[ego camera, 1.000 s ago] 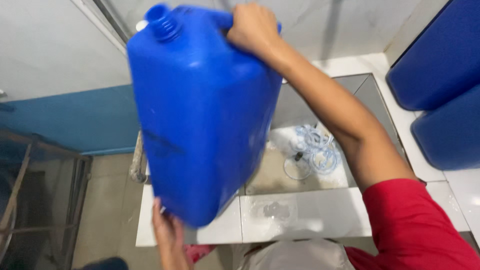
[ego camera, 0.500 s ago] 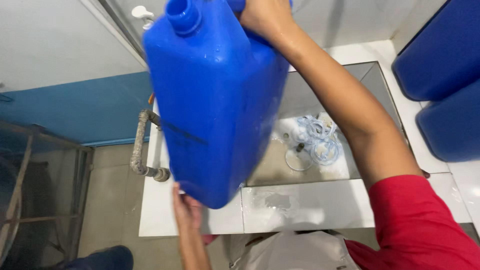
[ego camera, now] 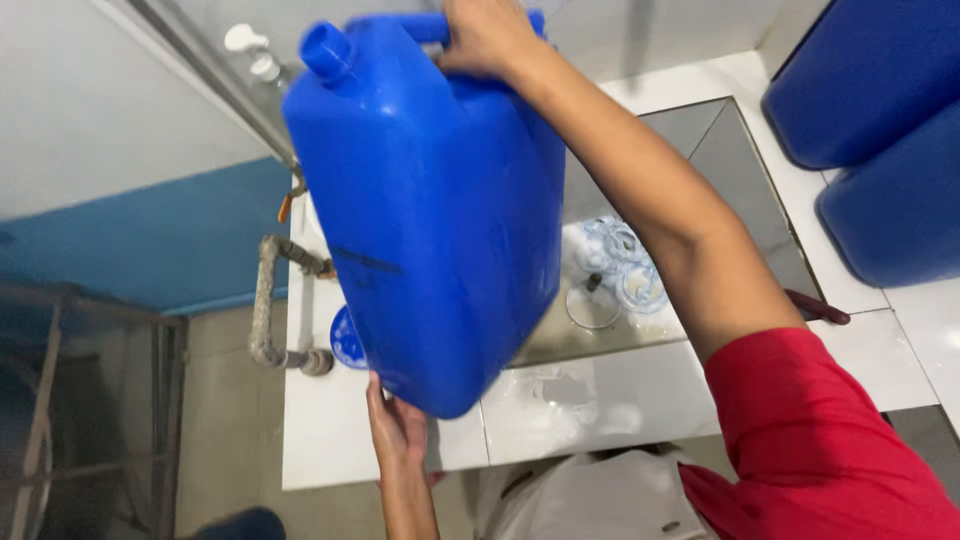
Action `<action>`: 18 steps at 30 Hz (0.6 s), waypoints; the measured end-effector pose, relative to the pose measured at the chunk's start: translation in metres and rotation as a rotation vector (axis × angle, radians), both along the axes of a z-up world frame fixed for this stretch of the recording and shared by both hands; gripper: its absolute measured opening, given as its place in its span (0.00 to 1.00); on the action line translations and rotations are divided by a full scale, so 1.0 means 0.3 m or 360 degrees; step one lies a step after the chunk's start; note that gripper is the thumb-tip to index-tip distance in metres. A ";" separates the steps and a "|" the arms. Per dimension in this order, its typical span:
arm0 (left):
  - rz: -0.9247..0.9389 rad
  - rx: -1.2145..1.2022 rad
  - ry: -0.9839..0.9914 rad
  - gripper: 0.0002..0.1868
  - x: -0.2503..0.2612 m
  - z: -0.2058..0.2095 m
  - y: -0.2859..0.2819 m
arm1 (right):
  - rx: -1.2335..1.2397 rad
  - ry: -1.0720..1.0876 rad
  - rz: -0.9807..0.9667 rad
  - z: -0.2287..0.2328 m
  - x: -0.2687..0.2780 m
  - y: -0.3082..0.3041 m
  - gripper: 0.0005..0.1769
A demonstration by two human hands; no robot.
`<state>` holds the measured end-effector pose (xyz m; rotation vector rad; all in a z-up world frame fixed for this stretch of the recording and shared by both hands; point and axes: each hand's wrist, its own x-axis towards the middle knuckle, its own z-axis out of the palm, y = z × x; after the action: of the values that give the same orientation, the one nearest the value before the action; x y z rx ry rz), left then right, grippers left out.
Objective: The person cleans a blue plastic container by cutting off its label with scissors, scrubbing the exterior and interior with a sponge and soap, and rinsing it thoroughly. They also use a toothbrush to clean the cap and a small spout before rinsing and reassembling the container.
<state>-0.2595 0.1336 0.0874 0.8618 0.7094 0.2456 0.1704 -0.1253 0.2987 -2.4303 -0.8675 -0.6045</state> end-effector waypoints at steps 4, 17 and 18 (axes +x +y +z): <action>-0.0181 0.0171 -0.0328 0.33 -0.016 0.094 0.014 | 0.0227 0.0441 0.0014 -0.331 0.056 -0.329 0.39; -0.0950 0.1517 -0.0920 0.32 0.571 0.673 -0.606 | 0.1947 0.1062 -0.0351 -0.955 -0.582 -0.834 0.27; -0.0972 0.1648 -0.0933 0.33 0.601 0.699 -0.664 | 0.1959 0.1070 -0.0376 -0.950 -0.607 -0.814 0.27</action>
<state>-0.0793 -0.0656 0.2971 1.8337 -0.3175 0.2911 -0.0116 -0.3696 0.0136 -1.3914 0.1214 -0.2152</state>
